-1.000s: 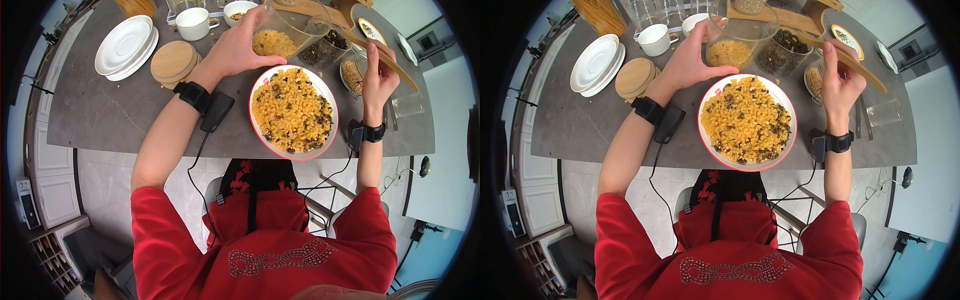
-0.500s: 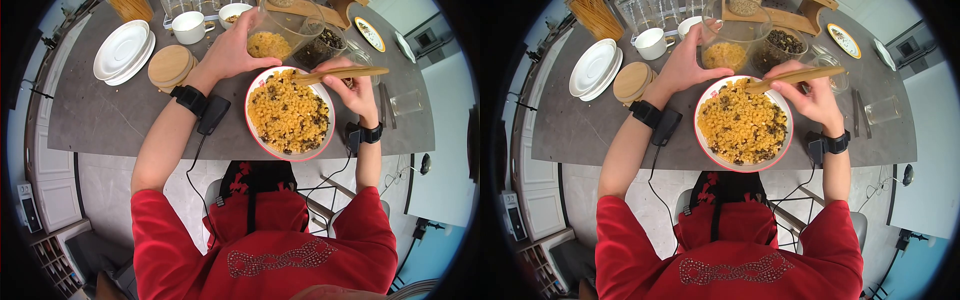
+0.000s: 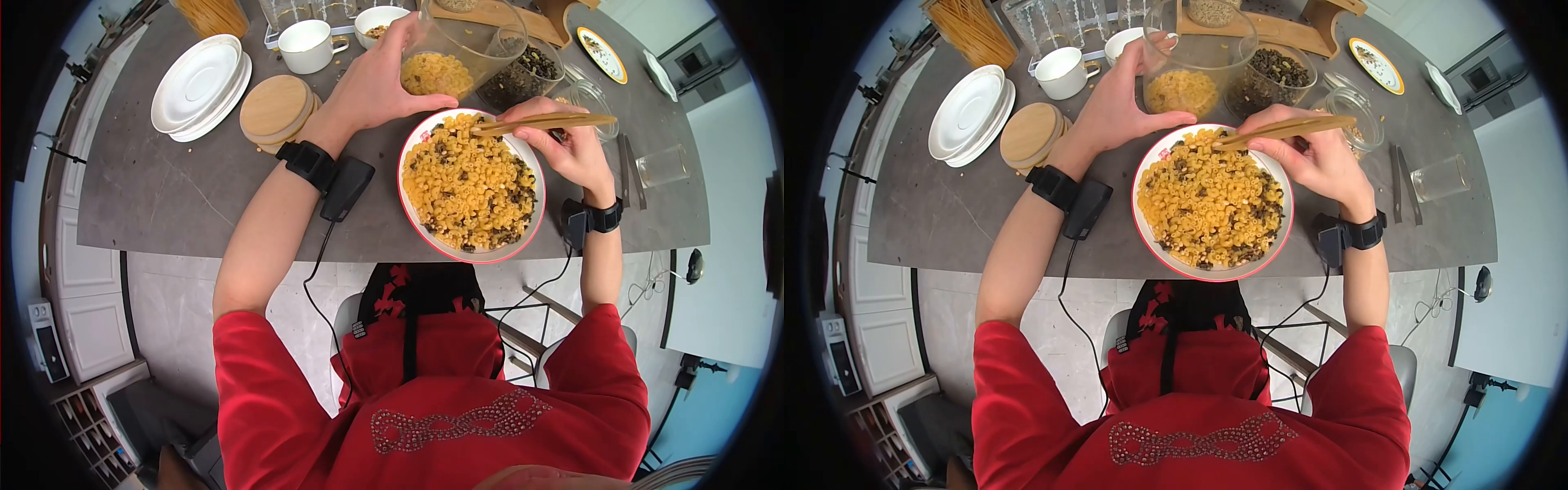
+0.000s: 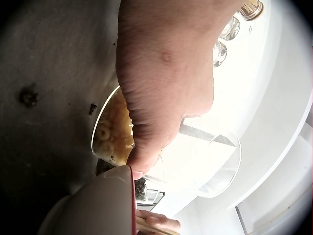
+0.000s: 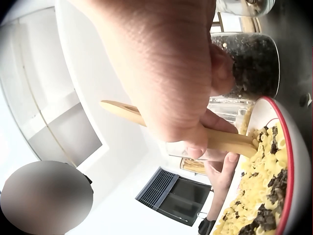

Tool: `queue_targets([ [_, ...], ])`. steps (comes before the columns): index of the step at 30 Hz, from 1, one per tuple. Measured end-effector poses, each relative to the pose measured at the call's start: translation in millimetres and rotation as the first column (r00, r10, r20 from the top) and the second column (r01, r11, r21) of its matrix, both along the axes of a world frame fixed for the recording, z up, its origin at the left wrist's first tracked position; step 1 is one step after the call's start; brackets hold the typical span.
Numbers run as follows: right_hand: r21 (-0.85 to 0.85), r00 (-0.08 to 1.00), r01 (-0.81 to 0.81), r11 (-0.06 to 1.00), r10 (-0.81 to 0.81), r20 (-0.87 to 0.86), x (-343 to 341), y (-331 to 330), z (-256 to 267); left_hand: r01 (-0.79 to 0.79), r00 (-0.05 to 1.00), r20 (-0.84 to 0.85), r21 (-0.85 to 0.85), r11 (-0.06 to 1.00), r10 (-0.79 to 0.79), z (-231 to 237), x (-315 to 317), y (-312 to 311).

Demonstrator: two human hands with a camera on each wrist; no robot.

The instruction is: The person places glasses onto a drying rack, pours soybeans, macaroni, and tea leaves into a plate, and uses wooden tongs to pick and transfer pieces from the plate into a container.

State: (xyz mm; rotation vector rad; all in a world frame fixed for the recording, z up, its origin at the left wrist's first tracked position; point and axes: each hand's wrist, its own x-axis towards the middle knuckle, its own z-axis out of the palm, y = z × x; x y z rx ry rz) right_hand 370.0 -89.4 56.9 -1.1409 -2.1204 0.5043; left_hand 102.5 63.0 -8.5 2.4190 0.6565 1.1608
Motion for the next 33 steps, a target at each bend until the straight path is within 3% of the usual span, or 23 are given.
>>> queue_targets([
  [4, 0.039, 0.989, 0.010, 0.999, -0.005, -0.146, 8.2, -2.8, -3.1, -0.010, 1.000, 0.003, 0.010, 1.000, 0.010, 1.5, -0.9, 0.2],
  [6, 0.129, 0.895, -0.021, 0.991, 0.077, -0.440, 11.6, -5.3, -2.3, -0.013, 1.000, -0.006, -0.004, 1.000, 0.013, -0.3, -0.6, -2.8],
  [9, 0.237, 0.808, 0.109, 0.965, 0.053, -0.587, 10.4, -1.3, -2.9, 0.002, 1.000, 0.003, 0.015, 1.000, -0.003, -0.5, 0.2, -0.8],
  [10, 0.340, 0.817, 0.140, 0.930, 0.085, -0.570, 6.0, 8.8, -8.2, 0.001, 1.000, -0.002, 0.025, 1.000, -0.001, 0.0, 0.0, -1.9],
  [15, 0.285, 0.857, 0.190, 0.939, -0.018, -0.514, -10.0, 6.9, -12.1, 0.022, 1.000, 0.004, 0.024, 0.999, -0.022, -0.7, 0.7, -0.1],
  [18, 0.294, 0.792, 0.041, 0.955, 0.148, -0.592, -3.0, 6.1, -10.3, 0.028, 1.000, 0.004, -0.009, 1.000, -0.028, 1.7, -0.6, -0.2],
  [21, 0.184, 0.858, -0.107, 0.977, 0.184, -0.480, 7.5, -0.8, -2.3, 0.002, 1.000, -0.003, 0.019, 1.000, -0.002, 1.4, -0.7, -4.7],
  [23, 0.173, 0.890, -0.041, 0.984, 0.114, -0.441, 1.0, -4.1, 0.1, 0.019, 1.000, 0.007, -0.067, 0.998, -0.019, 5.7, -0.3, -7.4],
  [25, 0.108, 0.993, 0.076, 0.991, -0.066, -0.093, 5.0, -4.2, 0.7, 0.024, 1.000, 0.005, -0.075, 0.997, -0.023, 7.0, -0.6, -9.4],
  [33, 0.069, 1.000, 0.013, 0.998, -0.013, 0.000, 2.5, -1.8, 0.7, 0.031, 0.999, 0.012, -0.019, 0.999, -0.031, 1.4, 0.2, -1.3],
])
